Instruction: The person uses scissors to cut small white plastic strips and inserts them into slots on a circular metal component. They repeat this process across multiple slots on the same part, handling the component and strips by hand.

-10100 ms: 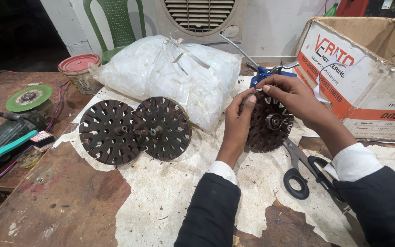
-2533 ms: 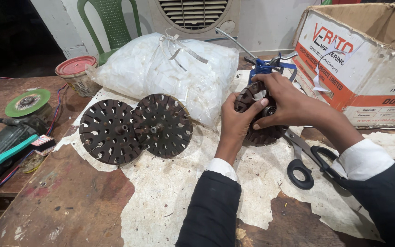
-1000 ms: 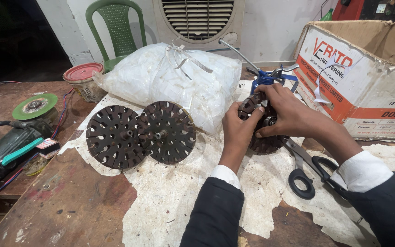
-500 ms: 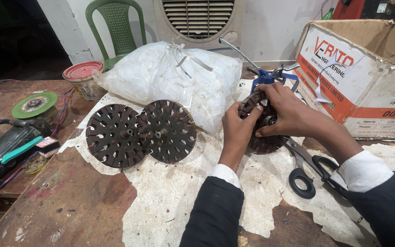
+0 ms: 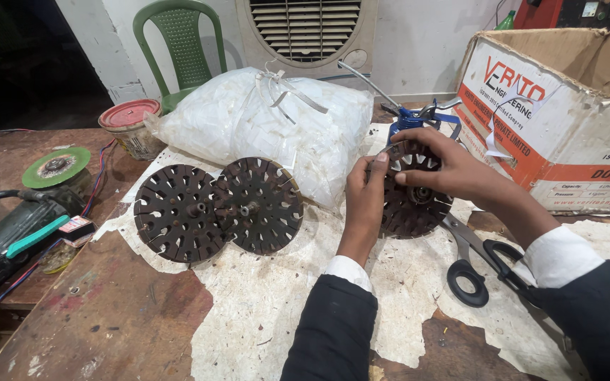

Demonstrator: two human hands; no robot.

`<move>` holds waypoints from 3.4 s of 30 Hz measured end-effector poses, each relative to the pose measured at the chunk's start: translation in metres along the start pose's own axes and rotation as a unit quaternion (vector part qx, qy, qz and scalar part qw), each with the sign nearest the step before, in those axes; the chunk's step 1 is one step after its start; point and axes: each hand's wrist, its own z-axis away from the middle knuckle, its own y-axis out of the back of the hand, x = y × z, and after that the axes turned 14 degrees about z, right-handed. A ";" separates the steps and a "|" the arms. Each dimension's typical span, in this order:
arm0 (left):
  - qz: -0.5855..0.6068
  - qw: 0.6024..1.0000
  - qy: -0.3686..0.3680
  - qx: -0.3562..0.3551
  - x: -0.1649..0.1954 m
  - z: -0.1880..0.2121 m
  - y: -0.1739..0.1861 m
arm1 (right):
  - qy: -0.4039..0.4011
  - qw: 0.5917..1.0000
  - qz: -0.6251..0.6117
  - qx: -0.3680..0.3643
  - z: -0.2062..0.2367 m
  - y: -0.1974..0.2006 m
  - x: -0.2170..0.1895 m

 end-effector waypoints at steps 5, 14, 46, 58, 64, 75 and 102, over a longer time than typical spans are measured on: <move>0.041 0.999 -0.005 -0.016 -0.006 -0.005 0.003 | -0.020 0.999 -0.047 0.004 0.001 -0.003 0.004; 0.015 0.999 -0.026 -0.016 -0.010 -0.005 0.007 | -0.001 0.999 -0.034 0.009 0.000 -0.005 0.005; 0.090 0.994 0.059 -0.004 -0.012 -0.006 0.002 | -0.037 0.995 -0.094 -0.007 0.000 0.001 0.006; 0.056 0.996 0.071 0.001 -0.009 -0.005 0.002 | -0.038 0.994 -0.099 -0.008 -0.004 -0.001 0.010; 0.070 0.995 0.073 0.006 -0.011 -0.005 0.003 | -0.054 0.990 -0.132 -0.011 -0.007 -0.003 0.012; 0.045 0.999 -0.018 -0.023 -0.006 0.001 -0.001 | -0.016 0.996 -0.090 -0.001 -0.007 -0.002 0.017; -0.079 0.996 -0.051 -0.004 -0.006 -0.002 -0.003 | -0.085 0.987 -0.135 0.007 -0.005 -0.001 0.002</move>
